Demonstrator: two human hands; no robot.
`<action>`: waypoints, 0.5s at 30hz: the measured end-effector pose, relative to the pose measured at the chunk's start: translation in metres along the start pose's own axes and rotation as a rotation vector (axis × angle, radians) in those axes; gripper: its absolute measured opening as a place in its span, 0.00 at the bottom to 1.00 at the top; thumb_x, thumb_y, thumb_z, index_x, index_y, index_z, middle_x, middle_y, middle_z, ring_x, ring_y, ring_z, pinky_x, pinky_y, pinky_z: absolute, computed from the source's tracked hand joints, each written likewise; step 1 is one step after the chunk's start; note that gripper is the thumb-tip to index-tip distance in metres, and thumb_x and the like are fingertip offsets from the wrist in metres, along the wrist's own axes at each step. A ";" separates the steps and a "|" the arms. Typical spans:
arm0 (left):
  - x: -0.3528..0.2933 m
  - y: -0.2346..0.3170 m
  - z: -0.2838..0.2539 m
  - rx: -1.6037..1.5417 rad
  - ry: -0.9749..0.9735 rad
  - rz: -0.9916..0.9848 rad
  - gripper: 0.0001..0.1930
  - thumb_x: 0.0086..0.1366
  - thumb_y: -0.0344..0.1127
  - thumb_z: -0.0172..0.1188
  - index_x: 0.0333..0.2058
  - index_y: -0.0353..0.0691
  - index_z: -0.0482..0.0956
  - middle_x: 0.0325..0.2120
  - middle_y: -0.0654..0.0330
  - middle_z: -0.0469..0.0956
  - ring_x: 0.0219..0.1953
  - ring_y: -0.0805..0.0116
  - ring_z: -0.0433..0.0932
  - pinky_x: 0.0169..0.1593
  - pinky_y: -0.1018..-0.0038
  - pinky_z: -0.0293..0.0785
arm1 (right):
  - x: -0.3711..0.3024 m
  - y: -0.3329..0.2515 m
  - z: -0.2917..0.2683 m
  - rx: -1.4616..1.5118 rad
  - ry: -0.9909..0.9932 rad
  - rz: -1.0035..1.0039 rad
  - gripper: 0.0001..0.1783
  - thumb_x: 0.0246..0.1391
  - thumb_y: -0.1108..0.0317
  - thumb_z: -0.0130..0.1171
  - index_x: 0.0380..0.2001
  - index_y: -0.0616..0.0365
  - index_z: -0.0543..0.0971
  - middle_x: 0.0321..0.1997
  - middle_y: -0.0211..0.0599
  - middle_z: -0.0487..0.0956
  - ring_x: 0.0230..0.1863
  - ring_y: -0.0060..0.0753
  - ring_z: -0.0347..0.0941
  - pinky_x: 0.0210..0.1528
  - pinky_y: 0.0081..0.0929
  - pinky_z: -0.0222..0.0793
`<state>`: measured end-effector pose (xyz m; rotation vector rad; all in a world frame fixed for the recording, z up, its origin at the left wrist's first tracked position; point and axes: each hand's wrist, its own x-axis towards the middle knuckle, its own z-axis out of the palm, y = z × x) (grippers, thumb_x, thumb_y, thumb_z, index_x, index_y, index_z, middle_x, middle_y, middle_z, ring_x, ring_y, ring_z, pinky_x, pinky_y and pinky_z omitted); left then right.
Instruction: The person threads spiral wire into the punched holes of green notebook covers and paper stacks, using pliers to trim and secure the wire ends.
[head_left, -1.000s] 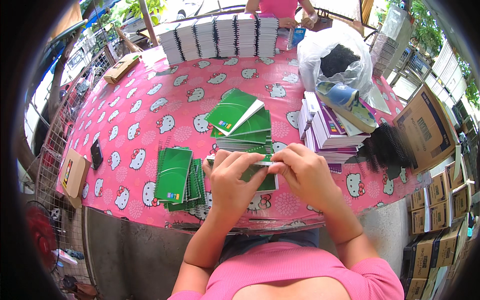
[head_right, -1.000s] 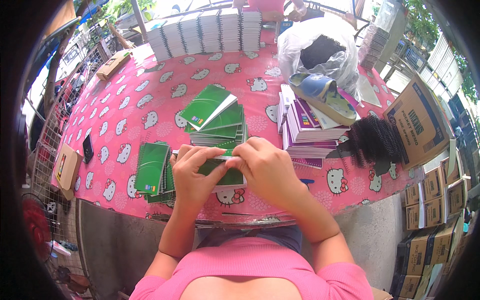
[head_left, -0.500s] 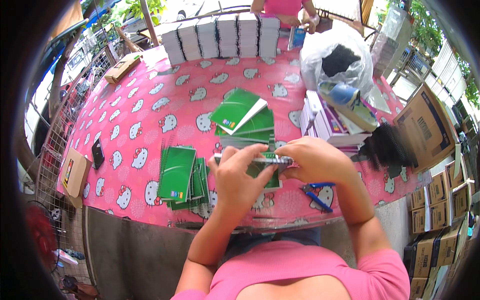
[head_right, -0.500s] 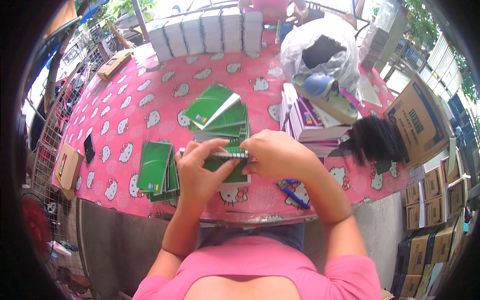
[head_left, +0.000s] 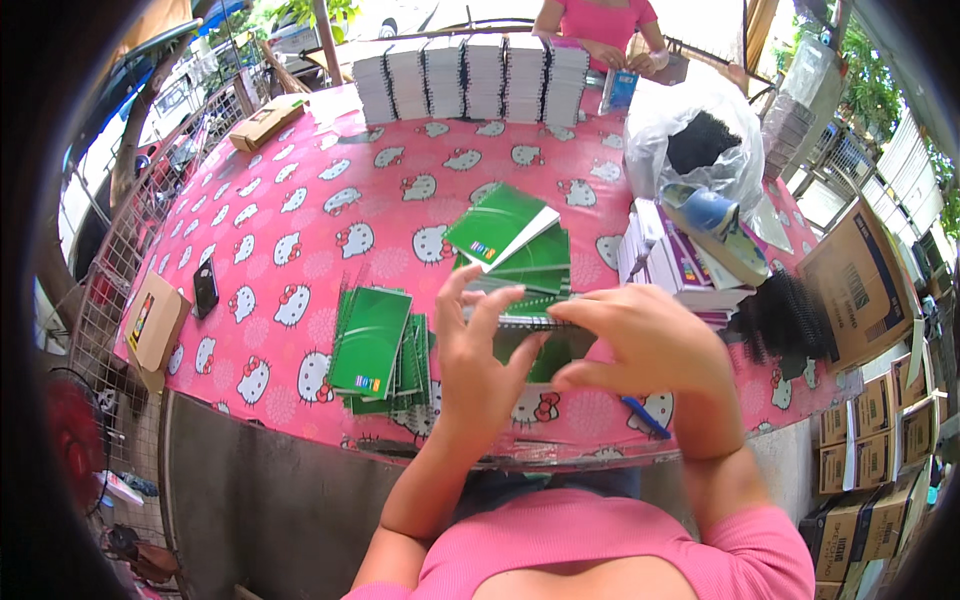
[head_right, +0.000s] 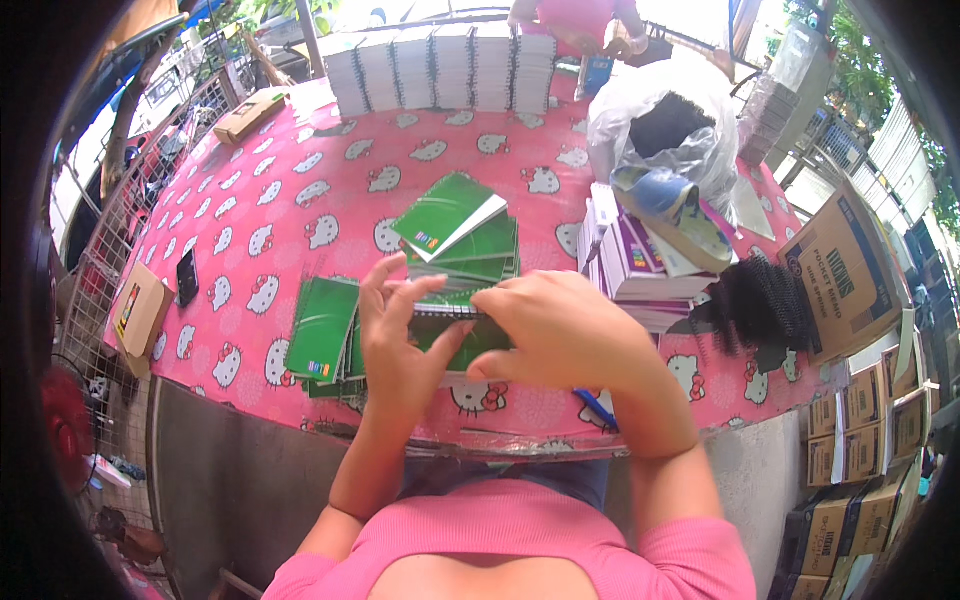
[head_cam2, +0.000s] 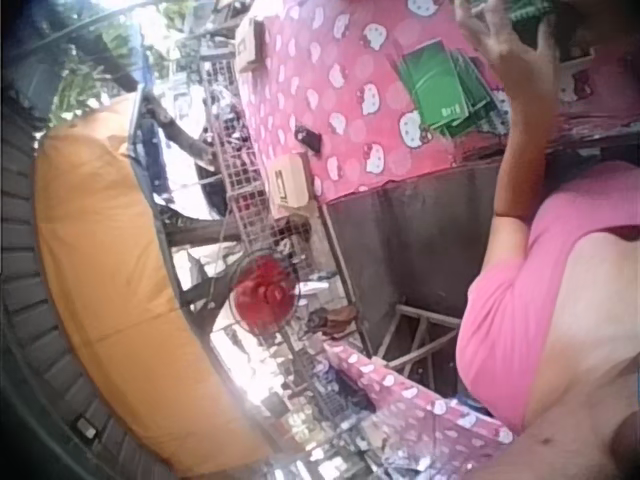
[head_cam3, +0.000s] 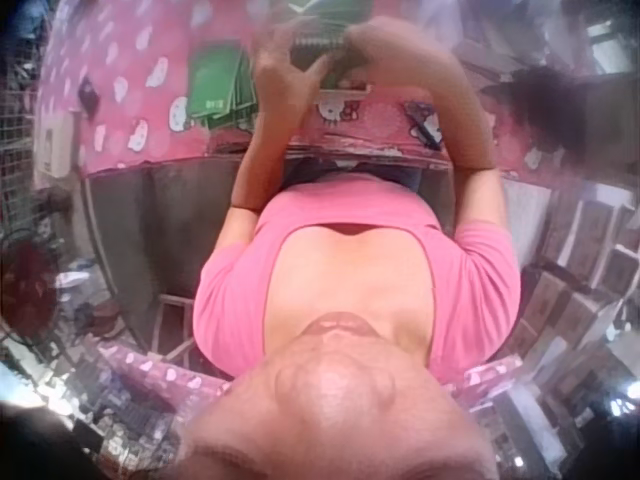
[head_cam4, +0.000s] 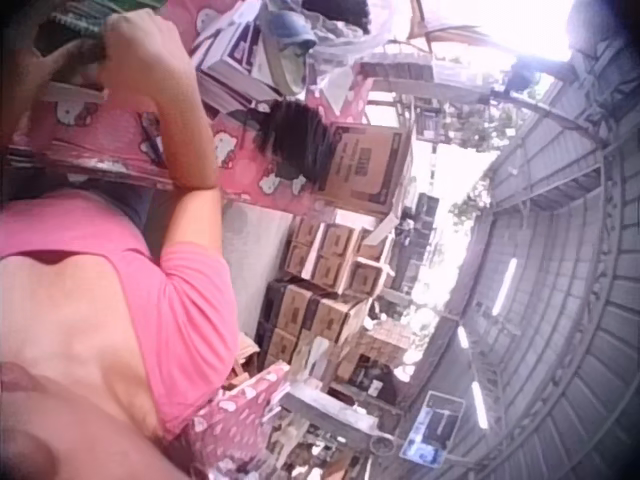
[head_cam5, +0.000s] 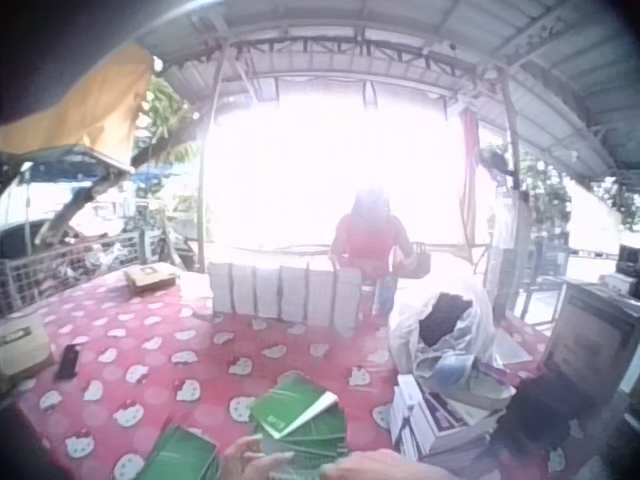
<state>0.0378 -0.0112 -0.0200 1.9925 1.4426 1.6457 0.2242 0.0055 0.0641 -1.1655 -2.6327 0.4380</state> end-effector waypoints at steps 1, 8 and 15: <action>0.002 0.001 0.000 0.002 -0.003 0.032 0.26 0.44 0.26 0.74 0.46 0.41 0.78 0.47 0.51 0.72 0.44 0.60 0.74 0.49 0.67 0.71 | 0.014 0.013 0.012 -0.060 -0.102 0.045 0.25 0.42 0.53 0.69 0.35 0.64 0.78 0.34 0.51 0.81 0.39 0.53 0.78 0.40 0.43 0.73; -0.017 -0.021 -0.001 -0.330 0.007 -0.265 0.26 0.50 0.27 0.74 0.48 0.36 0.74 0.37 0.63 0.71 0.38 0.76 0.71 0.44 0.78 0.70 | 0.021 -0.004 0.015 -0.063 -0.152 0.050 0.34 0.41 0.46 0.70 0.43 0.64 0.78 0.35 0.51 0.81 0.40 0.54 0.78 0.41 0.42 0.73; -0.027 -0.024 -0.001 -0.402 -0.067 -0.163 0.20 0.52 0.23 0.71 0.43 0.34 0.74 0.34 0.64 0.72 0.35 0.78 0.72 0.40 0.81 0.70 | 0.026 0.008 0.025 -0.205 -0.267 0.046 0.31 0.43 0.47 0.68 0.42 0.63 0.78 0.33 0.48 0.81 0.41 0.53 0.77 0.41 0.43 0.72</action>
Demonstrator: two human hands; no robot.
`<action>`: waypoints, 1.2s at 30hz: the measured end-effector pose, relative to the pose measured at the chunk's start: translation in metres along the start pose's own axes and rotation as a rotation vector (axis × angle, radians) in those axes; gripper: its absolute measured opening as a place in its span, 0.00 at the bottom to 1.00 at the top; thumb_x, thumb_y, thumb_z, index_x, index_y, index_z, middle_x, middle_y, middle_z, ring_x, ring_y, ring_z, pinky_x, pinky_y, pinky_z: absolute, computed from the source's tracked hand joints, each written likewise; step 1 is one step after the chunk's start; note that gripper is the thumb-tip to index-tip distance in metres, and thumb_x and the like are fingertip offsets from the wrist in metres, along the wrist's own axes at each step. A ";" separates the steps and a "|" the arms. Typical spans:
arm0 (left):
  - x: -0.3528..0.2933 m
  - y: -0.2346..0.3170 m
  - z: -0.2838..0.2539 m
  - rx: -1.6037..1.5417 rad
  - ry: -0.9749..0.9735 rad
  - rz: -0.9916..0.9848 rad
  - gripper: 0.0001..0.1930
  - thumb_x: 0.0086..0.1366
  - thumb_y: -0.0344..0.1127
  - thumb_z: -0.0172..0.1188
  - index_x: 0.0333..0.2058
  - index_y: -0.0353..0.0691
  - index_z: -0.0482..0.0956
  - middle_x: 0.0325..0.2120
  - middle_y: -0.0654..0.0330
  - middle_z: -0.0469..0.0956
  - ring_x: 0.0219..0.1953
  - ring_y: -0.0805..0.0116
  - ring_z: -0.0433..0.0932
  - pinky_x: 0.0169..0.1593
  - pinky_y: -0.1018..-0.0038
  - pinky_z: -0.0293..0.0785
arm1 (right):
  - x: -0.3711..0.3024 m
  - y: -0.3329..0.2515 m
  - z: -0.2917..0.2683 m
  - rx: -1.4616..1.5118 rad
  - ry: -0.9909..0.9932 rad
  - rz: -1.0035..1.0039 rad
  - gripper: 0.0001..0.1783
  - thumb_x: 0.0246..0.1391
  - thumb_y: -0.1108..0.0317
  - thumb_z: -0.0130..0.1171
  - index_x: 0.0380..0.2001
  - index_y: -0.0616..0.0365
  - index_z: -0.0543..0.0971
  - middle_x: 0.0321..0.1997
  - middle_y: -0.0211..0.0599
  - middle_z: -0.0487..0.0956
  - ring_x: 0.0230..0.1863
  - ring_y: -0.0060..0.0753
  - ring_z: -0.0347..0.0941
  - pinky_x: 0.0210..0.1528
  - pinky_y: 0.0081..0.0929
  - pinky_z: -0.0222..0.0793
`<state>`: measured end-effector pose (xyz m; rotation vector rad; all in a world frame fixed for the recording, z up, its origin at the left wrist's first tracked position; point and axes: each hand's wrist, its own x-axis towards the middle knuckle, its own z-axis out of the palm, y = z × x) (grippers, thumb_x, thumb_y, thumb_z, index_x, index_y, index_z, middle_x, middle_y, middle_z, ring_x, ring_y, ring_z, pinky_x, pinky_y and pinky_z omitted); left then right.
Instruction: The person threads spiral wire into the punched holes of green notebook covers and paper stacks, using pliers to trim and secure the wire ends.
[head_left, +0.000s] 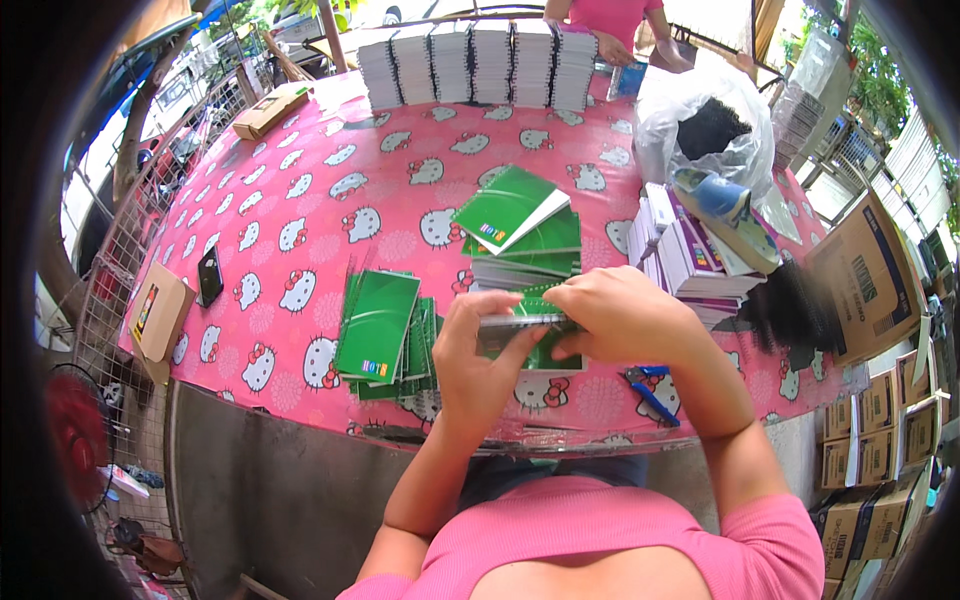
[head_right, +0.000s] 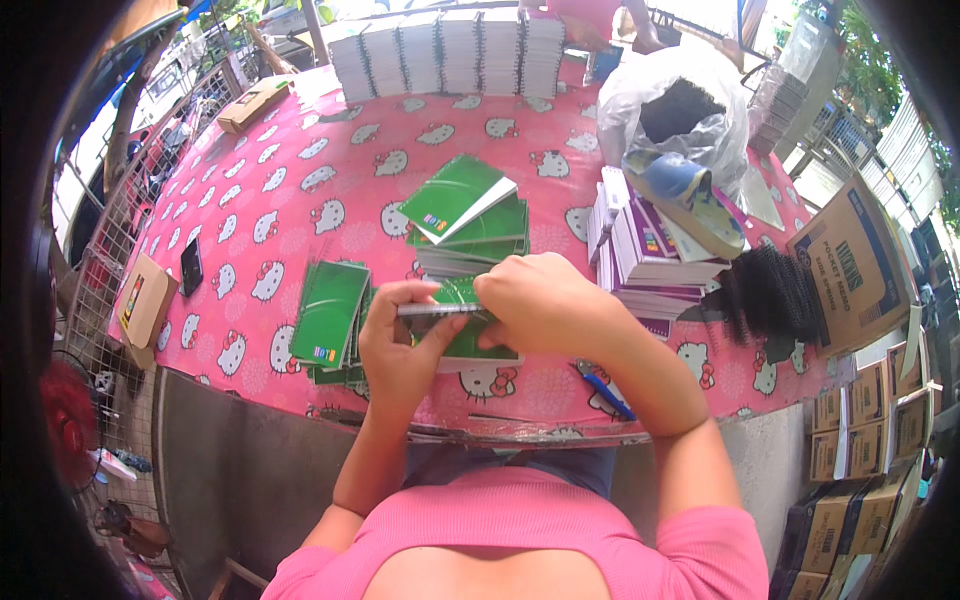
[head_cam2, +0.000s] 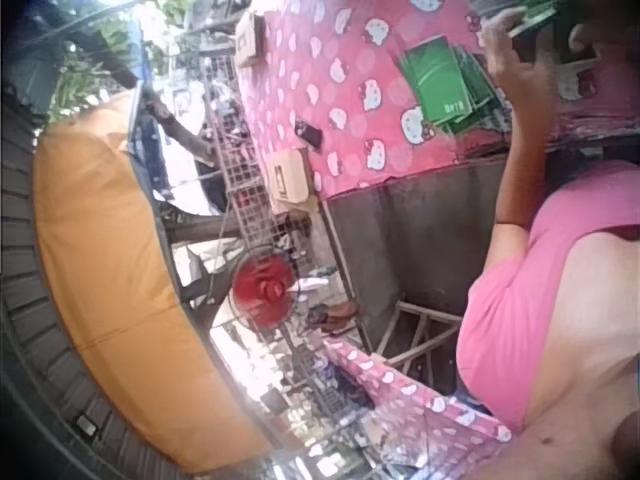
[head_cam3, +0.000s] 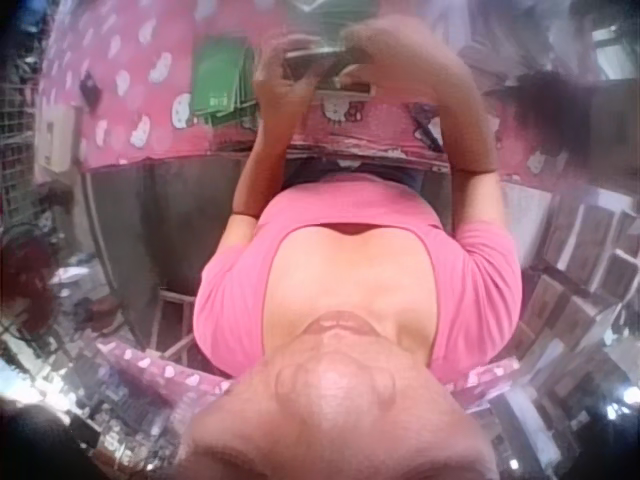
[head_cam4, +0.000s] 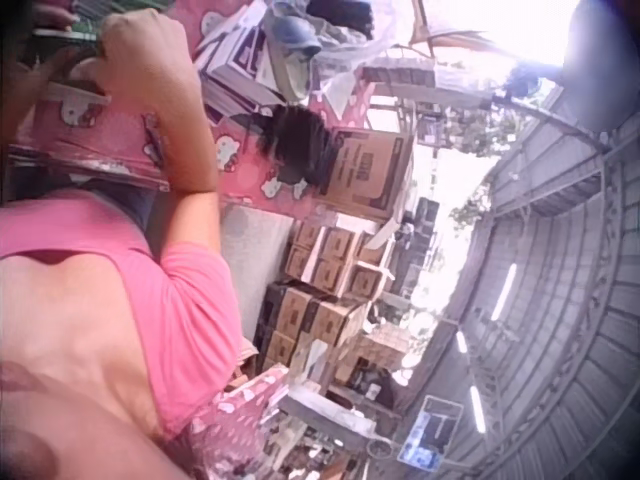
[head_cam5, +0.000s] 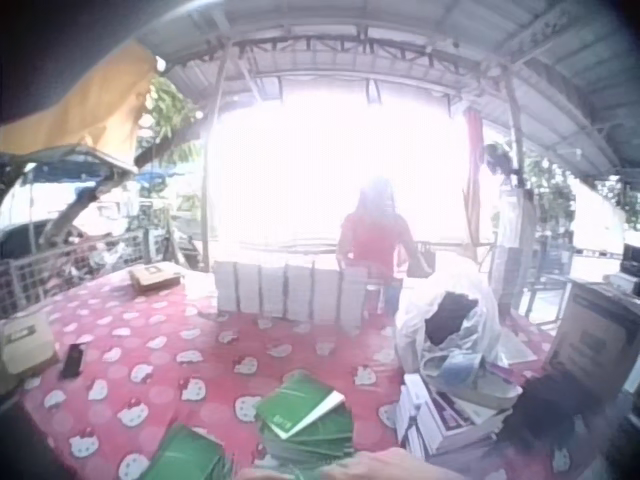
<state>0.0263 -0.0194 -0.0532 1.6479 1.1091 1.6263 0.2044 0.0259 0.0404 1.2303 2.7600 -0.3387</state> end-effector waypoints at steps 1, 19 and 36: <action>0.002 -0.004 -0.003 0.042 -0.001 0.057 0.20 0.53 0.22 0.71 0.43 0.33 0.74 0.35 0.63 0.73 0.36 0.78 0.72 0.41 0.80 0.70 | -0.006 -0.005 -0.009 0.041 0.068 -0.045 0.31 0.43 0.48 0.68 0.42 0.63 0.77 0.33 0.48 0.80 0.41 0.53 0.77 0.41 0.44 0.72; 0.002 -0.007 0.004 -0.456 0.076 -0.146 0.15 0.58 0.17 0.63 0.44 0.32 0.72 0.40 0.58 0.76 0.43 0.74 0.74 0.47 0.78 0.72 | 0.024 -0.009 -0.007 -0.035 -0.033 -0.078 0.27 0.43 0.49 0.67 0.33 0.65 0.78 0.33 0.49 0.81 0.40 0.52 0.78 0.40 0.43 0.73; -0.006 -0.017 -0.002 -0.522 0.190 -0.141 0.17 0.56 0.15 0.63 0.46 0.30 0.80 0.41 0.58 0.79 0.42 0.73 0.77 0.47 0.78 0.75 | 0.017 -0.028 0.002 0.249 0.440 -0.202 0.17 0.47 0.62 0.66 0.31 0.63 0.74 0.34 0.48 0.77 0.39 0.52 0.77 0.39 0.43 0.71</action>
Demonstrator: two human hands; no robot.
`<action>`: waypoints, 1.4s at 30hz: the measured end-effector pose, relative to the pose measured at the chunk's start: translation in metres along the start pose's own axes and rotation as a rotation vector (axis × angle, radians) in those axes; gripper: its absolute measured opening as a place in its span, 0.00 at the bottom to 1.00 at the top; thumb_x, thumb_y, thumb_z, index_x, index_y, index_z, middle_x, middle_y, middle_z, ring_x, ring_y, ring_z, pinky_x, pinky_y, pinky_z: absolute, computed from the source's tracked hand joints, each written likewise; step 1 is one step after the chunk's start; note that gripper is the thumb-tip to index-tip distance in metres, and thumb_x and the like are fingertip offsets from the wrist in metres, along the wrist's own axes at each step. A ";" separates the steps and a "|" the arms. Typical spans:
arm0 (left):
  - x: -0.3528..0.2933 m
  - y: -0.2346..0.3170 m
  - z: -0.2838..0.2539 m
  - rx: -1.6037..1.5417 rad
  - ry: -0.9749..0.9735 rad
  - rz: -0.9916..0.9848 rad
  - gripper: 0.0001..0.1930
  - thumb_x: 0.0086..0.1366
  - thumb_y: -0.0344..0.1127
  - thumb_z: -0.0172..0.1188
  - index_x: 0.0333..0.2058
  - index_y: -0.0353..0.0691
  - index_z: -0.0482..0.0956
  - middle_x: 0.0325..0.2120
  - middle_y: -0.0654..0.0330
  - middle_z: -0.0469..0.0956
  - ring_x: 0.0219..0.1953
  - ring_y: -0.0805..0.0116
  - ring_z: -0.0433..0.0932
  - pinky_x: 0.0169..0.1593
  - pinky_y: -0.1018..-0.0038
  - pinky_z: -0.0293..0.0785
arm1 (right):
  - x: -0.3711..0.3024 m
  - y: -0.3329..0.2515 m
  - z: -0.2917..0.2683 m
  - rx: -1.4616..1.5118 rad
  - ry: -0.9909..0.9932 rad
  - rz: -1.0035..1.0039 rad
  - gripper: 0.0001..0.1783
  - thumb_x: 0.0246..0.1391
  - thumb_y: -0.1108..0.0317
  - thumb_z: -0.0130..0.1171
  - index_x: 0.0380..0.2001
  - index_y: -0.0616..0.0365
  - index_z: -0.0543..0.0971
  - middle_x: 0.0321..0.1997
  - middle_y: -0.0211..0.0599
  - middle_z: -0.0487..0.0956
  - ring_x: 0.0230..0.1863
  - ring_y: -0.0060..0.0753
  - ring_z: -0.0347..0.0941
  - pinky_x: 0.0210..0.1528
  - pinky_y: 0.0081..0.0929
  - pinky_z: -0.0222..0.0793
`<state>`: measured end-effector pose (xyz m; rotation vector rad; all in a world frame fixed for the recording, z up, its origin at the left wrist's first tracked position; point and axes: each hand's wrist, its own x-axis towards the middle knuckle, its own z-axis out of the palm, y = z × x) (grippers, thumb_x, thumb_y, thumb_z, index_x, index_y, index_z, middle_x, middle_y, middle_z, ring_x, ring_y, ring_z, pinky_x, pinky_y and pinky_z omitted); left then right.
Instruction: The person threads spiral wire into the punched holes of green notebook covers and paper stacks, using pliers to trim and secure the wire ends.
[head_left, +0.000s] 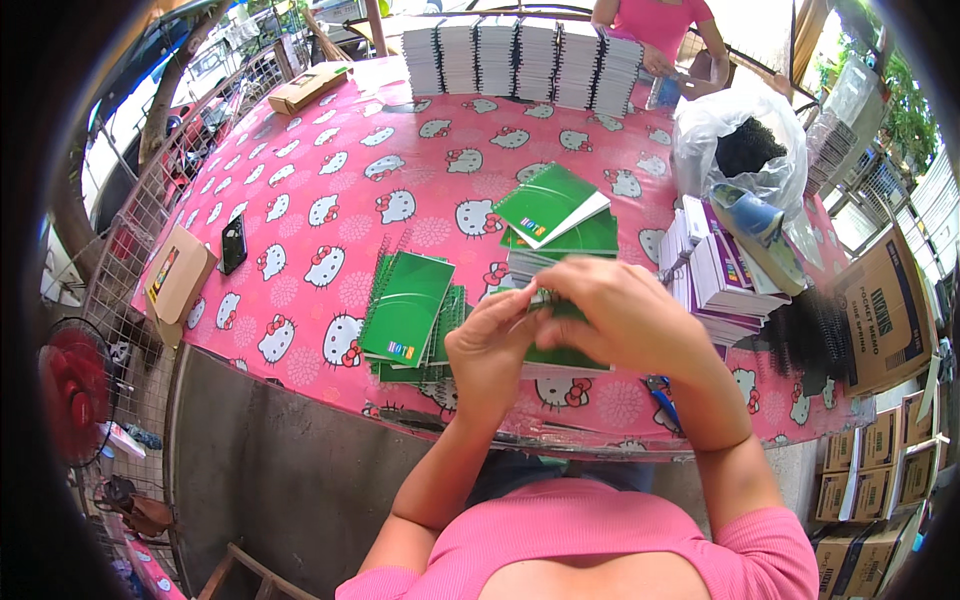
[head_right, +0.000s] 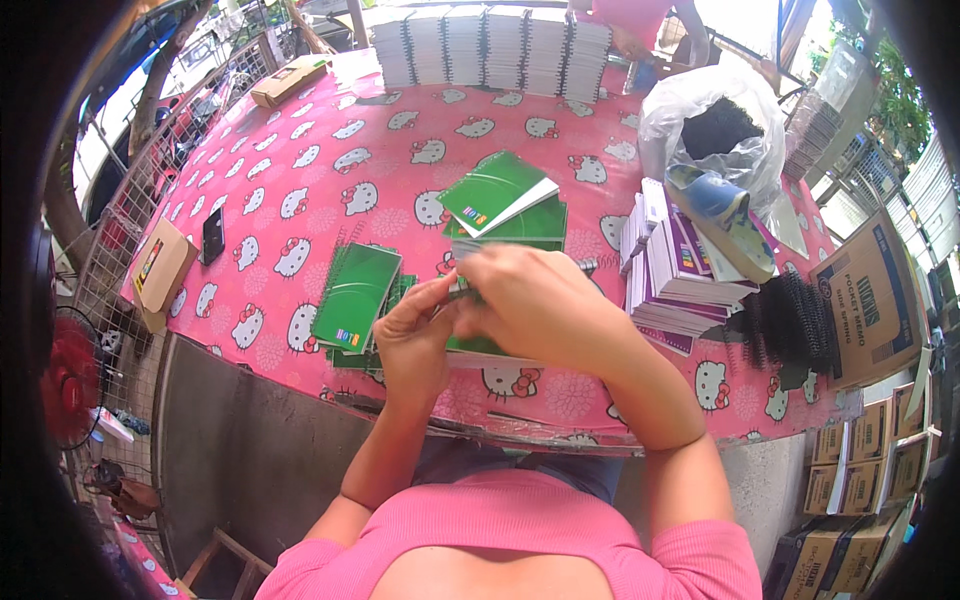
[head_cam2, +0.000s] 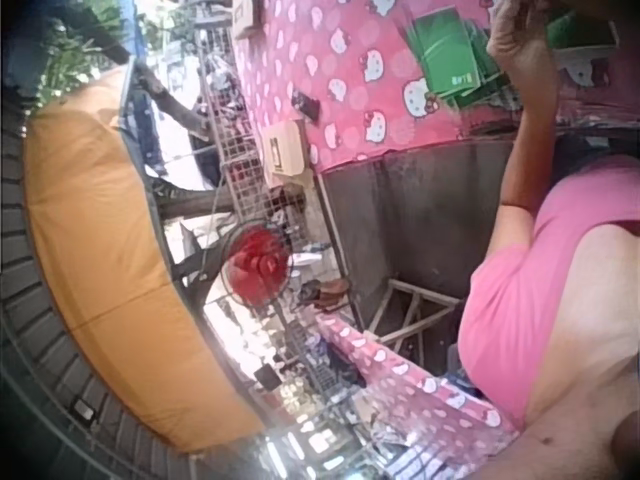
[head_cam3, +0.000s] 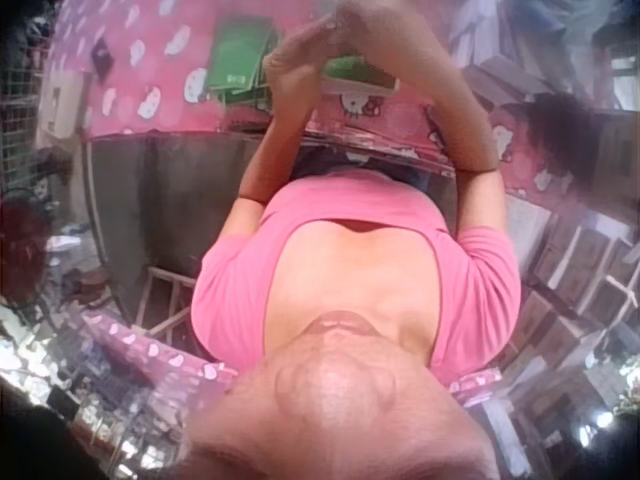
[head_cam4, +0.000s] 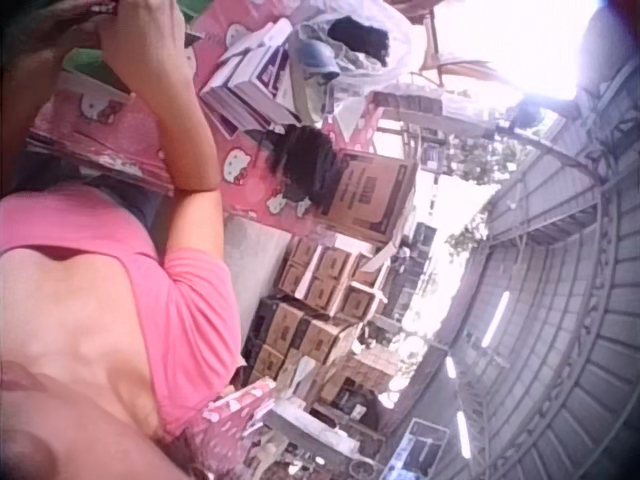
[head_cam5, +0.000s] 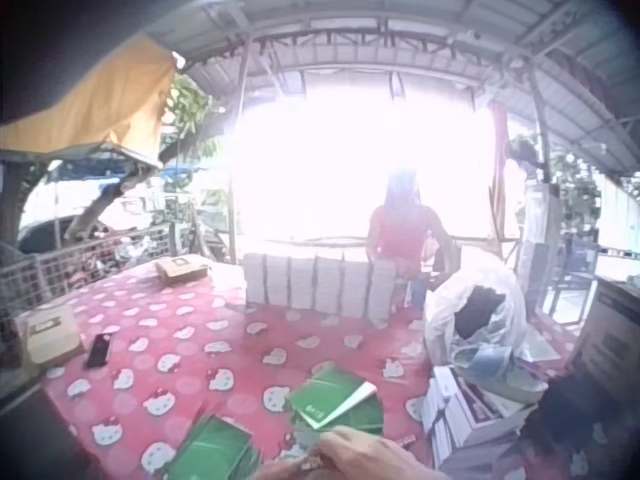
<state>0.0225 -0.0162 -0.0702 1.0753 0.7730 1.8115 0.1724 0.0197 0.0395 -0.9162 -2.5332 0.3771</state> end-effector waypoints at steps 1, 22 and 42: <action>0.002 0.002 0.003 -0.041 0.014 -0.002 0.17 0.57 0.15 0.63 0.46 0.30 0.79 0.41 0.58 0.79 0.42 0.73 0.77 0.48 0.77 0.76 | 0.002 0.000 0.005 0.081 0.093 0.019 0.15 0.46 0.64 0.65 0.31 0.63 0.73 0.33 0.48 0.77 0.37 0.52 0.76 0.38 0.43 0.70; -0.001 0.021 0.006 -0.049 0.031 0.062 0.13 0.57 0.16 0.63 0.42 0.28 0.79 0.37 0.57 0.81 0.40 0.72 0.80 0.45 0.77 0.78 | 0.004 -0.020 0.010 0.164 0.390 0.006 0.10 0.47 0.67 0.66 0.30 0.61 0.79 0.28 0.40 0.76 0.30 0.46 0.74 0.40 0.37 0.69; 0.011 0.083 -0.022 0.359 -0.376 0.095 0.14 0.65 0.41 0.62 0.35 0.33 0.80 0.24 0.64 0.76 0.28 0.74 0.70 0.35 0.78 0.66 | -0.004 -0.024 -0.004 1.192 0.019 0.170 0.08 0.56 0.71 0.65 0.34 0.66 0.82 0.30 0.26 0.79 0.29 0.09 0.70 0.30 0.13 0.66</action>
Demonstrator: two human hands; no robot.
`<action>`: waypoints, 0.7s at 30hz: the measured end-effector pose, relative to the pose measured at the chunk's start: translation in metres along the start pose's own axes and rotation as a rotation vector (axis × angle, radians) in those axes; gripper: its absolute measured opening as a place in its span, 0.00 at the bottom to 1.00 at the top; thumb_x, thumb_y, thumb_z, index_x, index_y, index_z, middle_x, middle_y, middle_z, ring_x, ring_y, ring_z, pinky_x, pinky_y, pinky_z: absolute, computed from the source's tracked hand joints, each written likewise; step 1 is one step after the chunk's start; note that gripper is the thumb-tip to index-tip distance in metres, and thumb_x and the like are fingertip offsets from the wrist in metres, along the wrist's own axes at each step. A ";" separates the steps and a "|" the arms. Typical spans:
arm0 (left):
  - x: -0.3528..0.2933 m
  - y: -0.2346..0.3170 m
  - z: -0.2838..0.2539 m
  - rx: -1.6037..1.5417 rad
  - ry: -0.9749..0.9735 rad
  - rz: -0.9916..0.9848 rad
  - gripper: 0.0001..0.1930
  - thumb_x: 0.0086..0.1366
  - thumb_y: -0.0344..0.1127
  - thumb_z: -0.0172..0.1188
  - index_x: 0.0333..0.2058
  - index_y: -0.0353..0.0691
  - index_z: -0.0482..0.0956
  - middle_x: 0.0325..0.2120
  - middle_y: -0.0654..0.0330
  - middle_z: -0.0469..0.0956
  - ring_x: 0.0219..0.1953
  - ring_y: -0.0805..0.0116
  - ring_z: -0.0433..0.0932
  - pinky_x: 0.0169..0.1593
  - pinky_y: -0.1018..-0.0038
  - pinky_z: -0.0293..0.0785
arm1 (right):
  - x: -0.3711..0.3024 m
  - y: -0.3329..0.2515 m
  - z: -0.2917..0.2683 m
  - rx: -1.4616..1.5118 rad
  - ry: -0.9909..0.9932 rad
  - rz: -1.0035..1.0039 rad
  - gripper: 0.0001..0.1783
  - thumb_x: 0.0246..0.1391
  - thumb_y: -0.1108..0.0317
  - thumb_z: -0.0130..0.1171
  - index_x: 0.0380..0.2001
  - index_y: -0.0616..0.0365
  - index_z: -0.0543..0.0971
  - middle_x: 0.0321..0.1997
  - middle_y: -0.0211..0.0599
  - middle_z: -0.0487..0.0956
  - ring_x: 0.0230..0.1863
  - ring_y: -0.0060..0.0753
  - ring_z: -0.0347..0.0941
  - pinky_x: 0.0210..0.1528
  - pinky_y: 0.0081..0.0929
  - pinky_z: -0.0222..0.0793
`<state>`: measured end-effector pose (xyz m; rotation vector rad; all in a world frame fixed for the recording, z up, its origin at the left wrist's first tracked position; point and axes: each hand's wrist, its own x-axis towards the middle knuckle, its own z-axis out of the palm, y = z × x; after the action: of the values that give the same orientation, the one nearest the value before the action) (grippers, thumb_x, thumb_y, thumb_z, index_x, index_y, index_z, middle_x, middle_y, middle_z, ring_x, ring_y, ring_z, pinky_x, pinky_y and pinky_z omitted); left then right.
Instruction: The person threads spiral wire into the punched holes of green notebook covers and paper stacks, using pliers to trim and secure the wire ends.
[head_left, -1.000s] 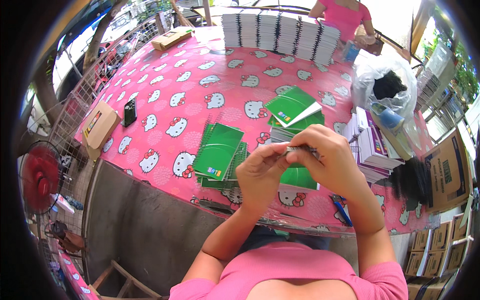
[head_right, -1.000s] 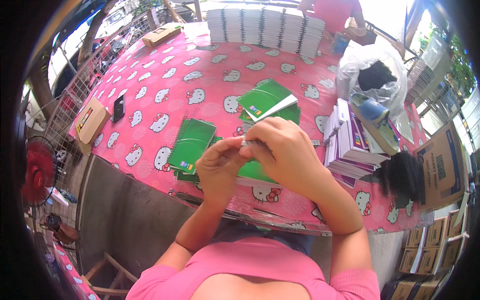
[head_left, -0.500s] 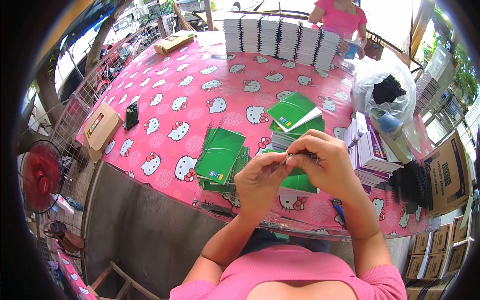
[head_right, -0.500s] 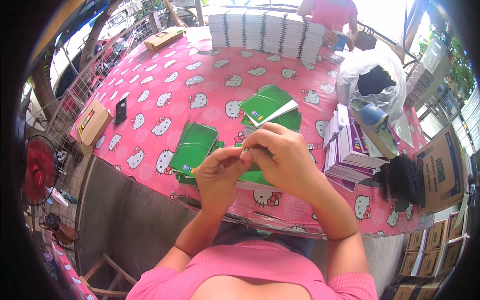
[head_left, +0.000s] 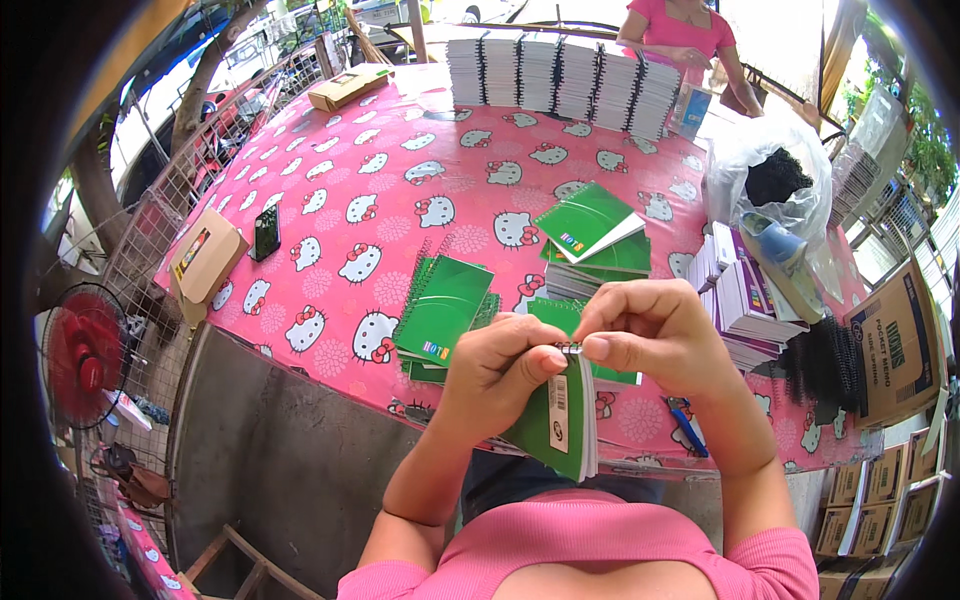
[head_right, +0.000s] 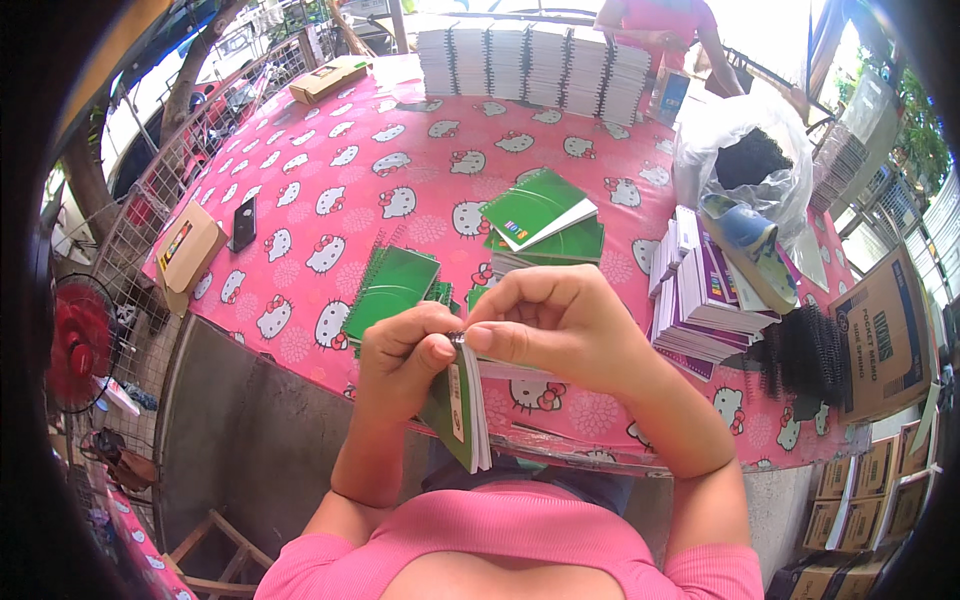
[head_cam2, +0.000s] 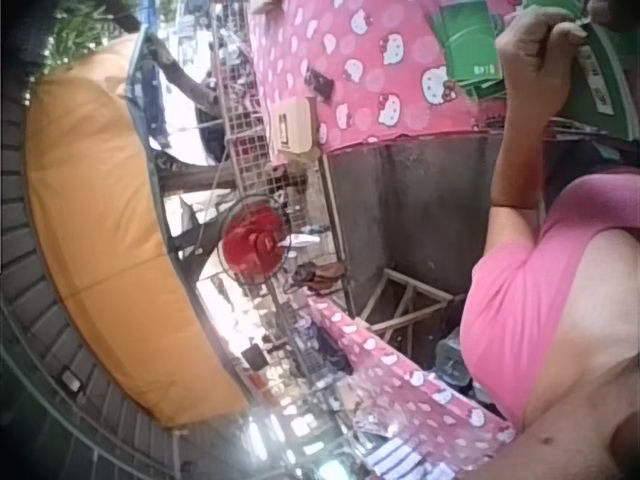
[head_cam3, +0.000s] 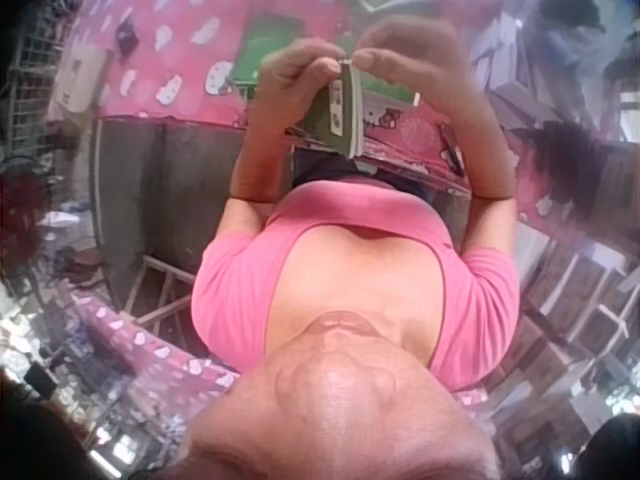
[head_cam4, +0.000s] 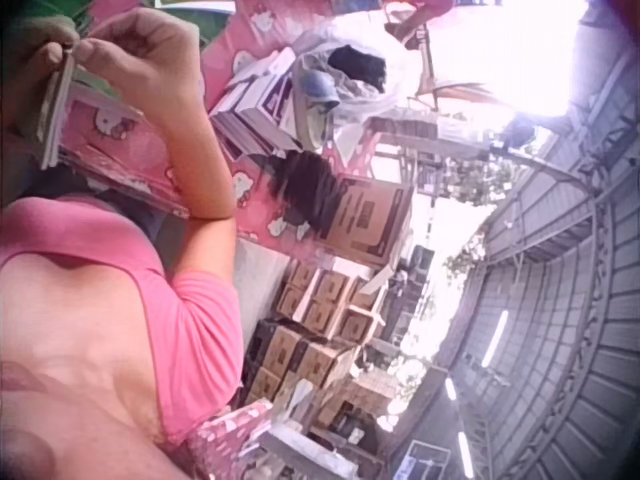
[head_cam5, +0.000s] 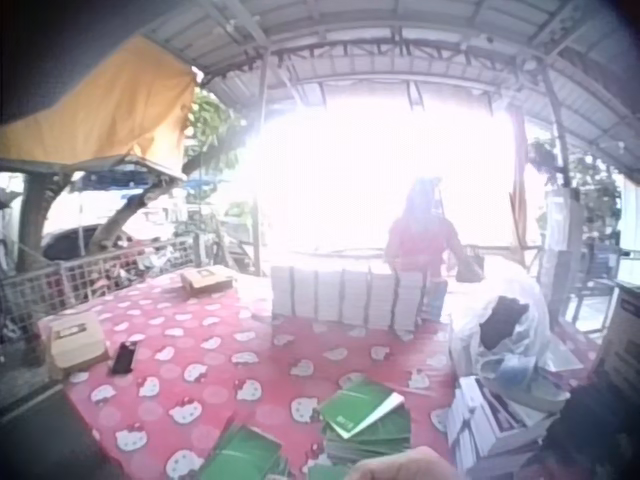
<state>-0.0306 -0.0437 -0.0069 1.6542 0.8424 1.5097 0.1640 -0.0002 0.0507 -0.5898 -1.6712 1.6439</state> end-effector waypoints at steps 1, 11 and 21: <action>0.002 0.001 -0.005 0.115 -0.036 0.064 0.14 0.64 0.41 0.62 0.34 0.34 0.81 0.23 0.63 0.76 0.27 0.72 0.71 0.36 0.76 0.67 | -0.001 -0.004 -0.003 -0.020 -0.029 0.045 0.08 0.55 0.71 0.65 0.34 0.66 0.82 0.29 0.25 0.79 0.28 0.09 0.70 0.29 0.13 0.65; 0.004 0.009 -0.002 0.657 -0.069 0.270 0.10 0.56 0.38 0.67 0.27 0.37 0.81 0.20 0.61 0.77 0.23 0.68 0.72 0.39 0.71 0.63 | 0.014 0.015 -0.026 0.022 -0.209 0.425 0.10 0.54 0.66 0.65 0.27 0.63 0.79 0.21 0.22 0.74 0.24 0.10 0.65 0.24 0.16 0.60; -0.017 -0.002 -0.046 -0.291 -0.204 -0.342 0.16 0.69 0.34 0.55 0.53 0.34 0.72 0.42 0.62 0.77 0.45 0.73 0.75 0.55 0.75 0.66 | 0.012 0.009 0.040 -1.095 -0.218 -0.840 0.17 0.42 0.66 0.67 0.37 0.54 0.76 0.37 0.34 0.76 0.40 0.40 0.72 0.44 0.40 0.66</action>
<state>-0.0776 -0.0527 -0.0157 1.3438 0.7135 1.1452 0.1249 -0.0173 0.0458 -0.1029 -2.4482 0.1220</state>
